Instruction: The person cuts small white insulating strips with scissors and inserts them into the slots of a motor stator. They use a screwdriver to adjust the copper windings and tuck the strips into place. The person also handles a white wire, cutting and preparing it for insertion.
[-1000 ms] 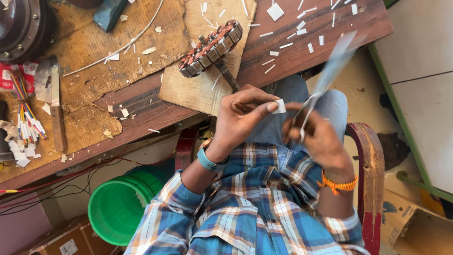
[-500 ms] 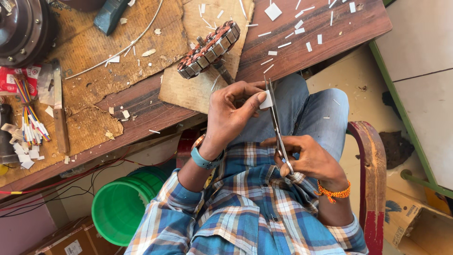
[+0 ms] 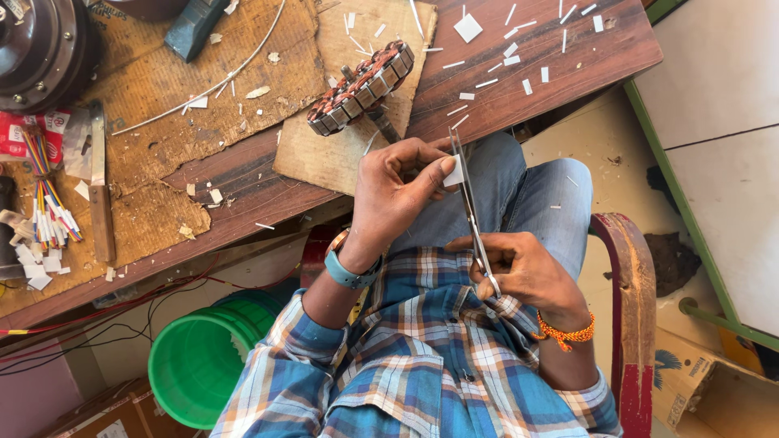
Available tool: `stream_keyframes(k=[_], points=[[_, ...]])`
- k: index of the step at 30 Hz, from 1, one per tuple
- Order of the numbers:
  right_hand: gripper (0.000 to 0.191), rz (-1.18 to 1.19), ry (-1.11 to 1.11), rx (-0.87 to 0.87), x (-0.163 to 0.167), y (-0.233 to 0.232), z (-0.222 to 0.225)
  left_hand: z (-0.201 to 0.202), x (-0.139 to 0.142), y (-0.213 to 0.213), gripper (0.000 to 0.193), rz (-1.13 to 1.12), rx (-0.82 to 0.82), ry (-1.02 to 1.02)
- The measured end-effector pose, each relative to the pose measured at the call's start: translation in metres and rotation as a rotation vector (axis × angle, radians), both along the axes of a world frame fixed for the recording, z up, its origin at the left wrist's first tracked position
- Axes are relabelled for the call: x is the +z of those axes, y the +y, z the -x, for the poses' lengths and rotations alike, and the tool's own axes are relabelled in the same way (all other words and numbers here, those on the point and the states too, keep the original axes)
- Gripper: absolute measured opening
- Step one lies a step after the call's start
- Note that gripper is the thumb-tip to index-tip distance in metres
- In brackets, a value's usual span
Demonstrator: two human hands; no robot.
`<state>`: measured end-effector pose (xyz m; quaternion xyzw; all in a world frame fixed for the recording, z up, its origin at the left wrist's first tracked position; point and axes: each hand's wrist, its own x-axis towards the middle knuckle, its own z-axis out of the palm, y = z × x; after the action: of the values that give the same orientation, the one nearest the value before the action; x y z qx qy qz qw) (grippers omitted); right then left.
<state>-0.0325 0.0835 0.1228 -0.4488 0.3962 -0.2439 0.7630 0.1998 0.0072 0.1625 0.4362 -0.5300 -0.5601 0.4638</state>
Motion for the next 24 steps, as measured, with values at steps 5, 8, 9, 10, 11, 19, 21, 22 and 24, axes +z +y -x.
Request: stream_keyframes(k=[5, 8, 9, 10, 11, 19, 21, 22, 24], points=[[0.069, 0.006, -0.029, -0.015, -0.002, 0.0, -0.002, -0.007, -0.005, -0.001, 0.017, -0.067, -0.015, 0.061], [0.064, 0.03, 0.037, -0.003, -0.005, 0.002, 0.0, -0.011, -0.008, -0.003, 0.017, -0.099, -0.027, 0.068], [0.062, 0.036, 0.06, 0.002, -0.007, 0.004, 0.002, -0.012, -0.009, -0.002, 0.017, -0.115, -0.03, 0.058], [0.059, 0.037, 0.103, -0.005, -0.008, 0.005, 0.003, -0.012, -0.01, -0.002, 0.018, -0.098, -0.037, 0.078], [0.057, 0.039, 0.145, -0.011, -0.009, 0.007, 0.005, -0.012, -0.009, -0.002, 0.019, -0.079, -0.044, 0.096], [0.073, 0.127, -0.015, -0.213, -0.019, 0.0, 0.006, -0.009, 0.006, -0.001, 0.019, -0.2, -0.136, 0.644], [0.078, 0.121, -0.012, -0.211, -0.016, -0.002, 0.005, -0.007, 0.005, 0.001, 0.019, -0.26, -0.166, 0.633], [0.08, 0.13, 0.002, -0.186, -0.015, -0.004, 0.004, -0.006, 0.004, 0.002, 0.022, -0.197, -0.104, 0.547], [0.085, 0.144, 0.034, -0.139, -0.009, -0.005, 0.001, -0.004, 0.0, 0.003, 0.031, -0.078, 0.014, 0.376]])
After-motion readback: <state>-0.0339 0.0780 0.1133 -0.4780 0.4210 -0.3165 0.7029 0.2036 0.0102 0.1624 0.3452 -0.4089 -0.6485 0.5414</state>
